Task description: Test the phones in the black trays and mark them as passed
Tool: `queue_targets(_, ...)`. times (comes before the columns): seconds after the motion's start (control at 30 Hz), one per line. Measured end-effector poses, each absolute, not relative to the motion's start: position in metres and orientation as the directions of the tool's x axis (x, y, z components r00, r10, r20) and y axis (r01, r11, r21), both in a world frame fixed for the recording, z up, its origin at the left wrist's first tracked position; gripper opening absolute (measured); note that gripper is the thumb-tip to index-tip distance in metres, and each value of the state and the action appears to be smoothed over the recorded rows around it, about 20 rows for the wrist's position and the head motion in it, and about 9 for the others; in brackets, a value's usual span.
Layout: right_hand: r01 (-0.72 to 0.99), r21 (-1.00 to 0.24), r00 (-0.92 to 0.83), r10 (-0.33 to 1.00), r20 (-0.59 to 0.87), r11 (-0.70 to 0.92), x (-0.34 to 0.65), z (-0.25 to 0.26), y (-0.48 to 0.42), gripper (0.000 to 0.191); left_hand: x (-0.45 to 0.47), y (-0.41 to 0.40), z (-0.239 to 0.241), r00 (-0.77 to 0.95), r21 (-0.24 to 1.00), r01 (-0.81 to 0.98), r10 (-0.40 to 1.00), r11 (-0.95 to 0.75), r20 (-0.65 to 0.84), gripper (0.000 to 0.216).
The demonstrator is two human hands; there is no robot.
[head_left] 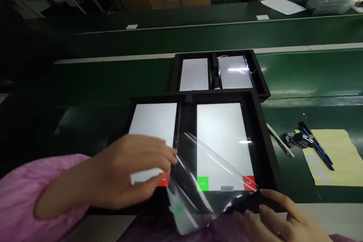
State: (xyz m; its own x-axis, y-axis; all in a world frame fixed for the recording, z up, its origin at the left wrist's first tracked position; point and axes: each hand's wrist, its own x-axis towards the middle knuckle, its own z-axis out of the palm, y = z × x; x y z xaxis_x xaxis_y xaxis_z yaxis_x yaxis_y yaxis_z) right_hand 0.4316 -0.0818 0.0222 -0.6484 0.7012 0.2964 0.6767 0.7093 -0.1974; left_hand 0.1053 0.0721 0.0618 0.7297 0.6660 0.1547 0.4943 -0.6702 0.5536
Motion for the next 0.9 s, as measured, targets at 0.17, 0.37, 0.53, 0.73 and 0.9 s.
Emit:
queue_targets(0.17, 0.685, -0.087, -0.67, 0.673, 0.313, 0.723, 0.451, 0.026, -0.073, 0.053, 0.137, 0.146, 0.066, 0.742, 0.569, 0.485, 0.657, -0.664, 0.134, 0.026)
queue_targets(0.37, 0.666, -0.223, -0.595, 0.687, 0.417, 0.712, 0.443, 0.035, -0.025, 0.049, 0.186, 0.149, 0.024, 0.721, 0.521, 0.53, 0.679, -0.669, 0.139, 0.048)
queue_targets(0.53, 0.545, -0.447, -0.455, 0.698, 0.553, 0.709, 0.445, 0.017, 0.078, 0.019, 0.17, 0.152, 0.029, 0.725, 0.444, 0.575, 0.679, -0.687, 0.112, 0.045)
queue_targets(0.73, 0.445, -0.826, 0.127, 0.888, 0.442, 0.347, 0.45, -0.003, 0.137, 0.006, 0.11, 0.168, 0.029, 0.472, 0.208, 0.83, 0.85, -0.518, 0.233, 0.044)
queue_targets(0.9, 0.444, -0.839, 0.187, 0.883, 0.43, 0.315, 0.451, -0.004, 0.131, 0.006, 0.113, 0.162, 0.003, 0.47, 0.062, 0.854, 0.817, -0.517, 0.336, 0.046)
